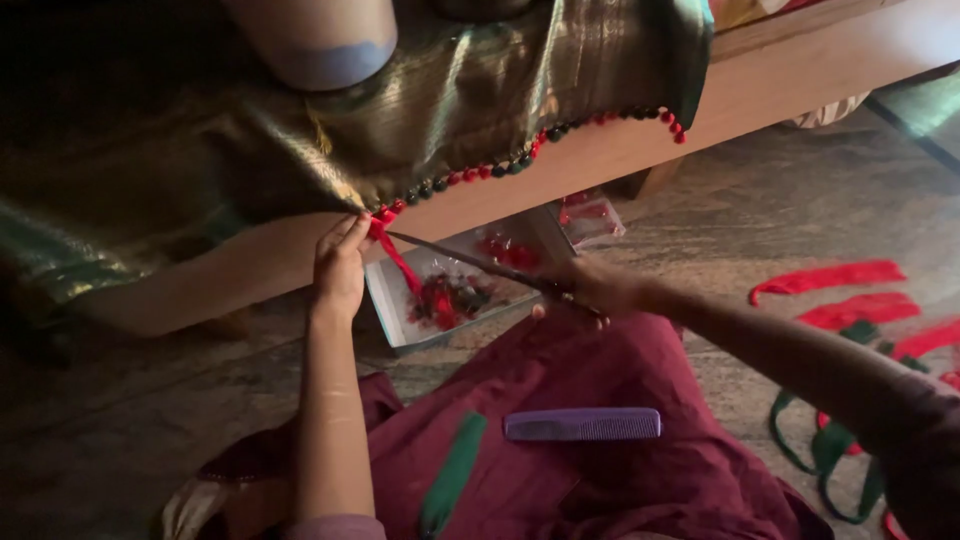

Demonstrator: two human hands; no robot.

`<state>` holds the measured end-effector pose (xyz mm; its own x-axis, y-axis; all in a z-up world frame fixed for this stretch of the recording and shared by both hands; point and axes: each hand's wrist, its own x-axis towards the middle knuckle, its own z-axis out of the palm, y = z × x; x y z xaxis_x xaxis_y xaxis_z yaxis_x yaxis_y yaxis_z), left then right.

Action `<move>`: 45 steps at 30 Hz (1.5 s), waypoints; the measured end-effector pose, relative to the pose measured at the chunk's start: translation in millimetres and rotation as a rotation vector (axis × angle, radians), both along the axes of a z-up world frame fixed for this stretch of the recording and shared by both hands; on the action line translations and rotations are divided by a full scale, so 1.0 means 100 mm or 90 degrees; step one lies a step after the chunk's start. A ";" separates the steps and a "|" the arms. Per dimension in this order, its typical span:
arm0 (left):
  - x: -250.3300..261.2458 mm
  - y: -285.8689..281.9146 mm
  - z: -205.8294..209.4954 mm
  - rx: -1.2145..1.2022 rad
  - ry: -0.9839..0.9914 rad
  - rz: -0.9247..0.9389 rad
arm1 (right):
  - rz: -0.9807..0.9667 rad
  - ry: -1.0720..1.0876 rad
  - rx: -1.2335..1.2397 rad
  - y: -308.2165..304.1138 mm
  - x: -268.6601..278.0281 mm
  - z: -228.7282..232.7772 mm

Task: Attaching decorative red and green pom-pom tassels to the edge of a sari cloth.

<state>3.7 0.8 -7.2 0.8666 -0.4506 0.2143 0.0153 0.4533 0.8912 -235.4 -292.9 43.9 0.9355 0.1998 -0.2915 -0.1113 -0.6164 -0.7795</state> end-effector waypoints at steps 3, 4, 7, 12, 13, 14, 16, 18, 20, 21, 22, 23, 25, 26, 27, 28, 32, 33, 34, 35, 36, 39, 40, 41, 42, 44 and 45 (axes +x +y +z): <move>0.06 0.02 -0.16 0.114 -0.067 0.078 | 0.039 -0.099 -0.193 -0.09 0.09 0.00; 0.04 0.02 -0.16 0.150 -0.099 0.094 | 0.072 -0.194 -0.245 -0.18 0.14 -0.11; -0.15 0.02 -0.04 0.238 -0.149 0.109 | 0.099 -0.305 -0.323 -0.37 0.28 -0.19; -0.30 0.02 0.00 0.206 -0.137 0.093 | 0.127 -0.356 -0.443 -0.29 0.28 0.26; -0.31 0.04 -0.02 0.222 -0.145 0.087 | 0.111 -0.329 -0.413 -0.29 0.28 0.30; -0.32 0.05 -0.03 0.238 -0.152 0.081 | 0.095 -0.303 -0.383 -0.28 0.29 0.34; -0.41 0.06 0.02 0.233 -0.148 0.086 | 0.102 -0.352 -0.403 -0.34 0.33 0.30; -0.45 0.05 0.01 0.229 -0.143 0.087 | 0.105 -0.398 -0.424 -0.32 0.32 0.36; -0.45 0.06 -0.06 0.186 -0.144 0.080 | 0.108 -0.348 -0.458 -0.19 0.29 0.54; -0.45 0.05 -0.08 0.186 -0.144 0.080 | 0.109 -0.348 -0.458 -0.17 0.30 0.56; -0.46 0.05 -0.08 0.181 -0.125 0.085 | 0.117 -0.358 -0.472 -0.14 0.31 0.59; -0.46 0.05 -0.09 0.177 -0.106 0.091 | 0.125 -0.368 -0.487 -0.12 0.33 0.62; -0.45 0.04 -0.14 0.155 -0.097 0.091 | 0.133 -0.371 -0.465 -0.11 0.39 0.57; -0.44 0.04 -0.17 0.133 -0.087 0.088 | 0.139 -0.372 -0.443 -0.11 0.42 0.55; -0.45 0.04 -0.14 0.133 -0.087 0.089 | 0.140 -0.373 -0.443 -0.11 0.46 0.54; -0.46 0.04 -0.12 0.138 -0.090 0.093 | 0.162 -0.439 -0.411 -0.10 0.49 0.52; -0.50 0.05 -0.06 0.151 -0.077 0.101 | 0.132 -0.263 -0.446 -0.14 0.68 0.42; -0.48 0.04 -0.11 0.152 -0.076 0.101 | 0.132 -0.262 -0.445 -0.16 0.71 0.40; -0.45 0.04 -0.16 0.143 -0.076 0.105 | 0.161 -0.276 -0.477 -0.17 0.74 0.39; -0.42 0.03 -0.20 0.133 -0.076 0.108 | 0.189 -0.290 -0.509 -0.18 0.77 0.38; -0.43 0.03 -0.20 0.133 -0.077 0.108 | 0.189 -0.291 -0.510 -0.17 0.77 0.40; -0.46 0.03 -0.17 0.136 -0.077 0.119 | 0.182 -0.313 -0.457 -0.14 0.76 0.46; -0.48 0.02 -0.15 0.142 -0.070 0.124 | 0.184 -0.309 -0.457 -0.13 0.76 0.48; -0.49 0.02 -0.12 0.149 -0.063 0.129 | 0.187 -0.306 -0.458 -0.12 0.75 0.50; -0.48 0.02 -0.14 0.150 -0.062 0.128 | 0.186 -0.305 -0.458 -0.11 0.76 0.51; -0.46 0.03 -0.19 0.133 -0.070 0.128 | 0.223 -0.300 -0.467 -0.09 0.79 0.53; -0.48 0.03 -0.17 0.133 -0.069 0.128 | 0.224 -0.300 -0.467 -0.07 0.78 0.57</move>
<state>-44.1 3.8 -23.9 0.9199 -0.3164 0.2317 -0.1569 0.2444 0.9569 -157.2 -299.4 100.7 0.9100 0.4098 -0.0632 0.4028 -0.9098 -0.1005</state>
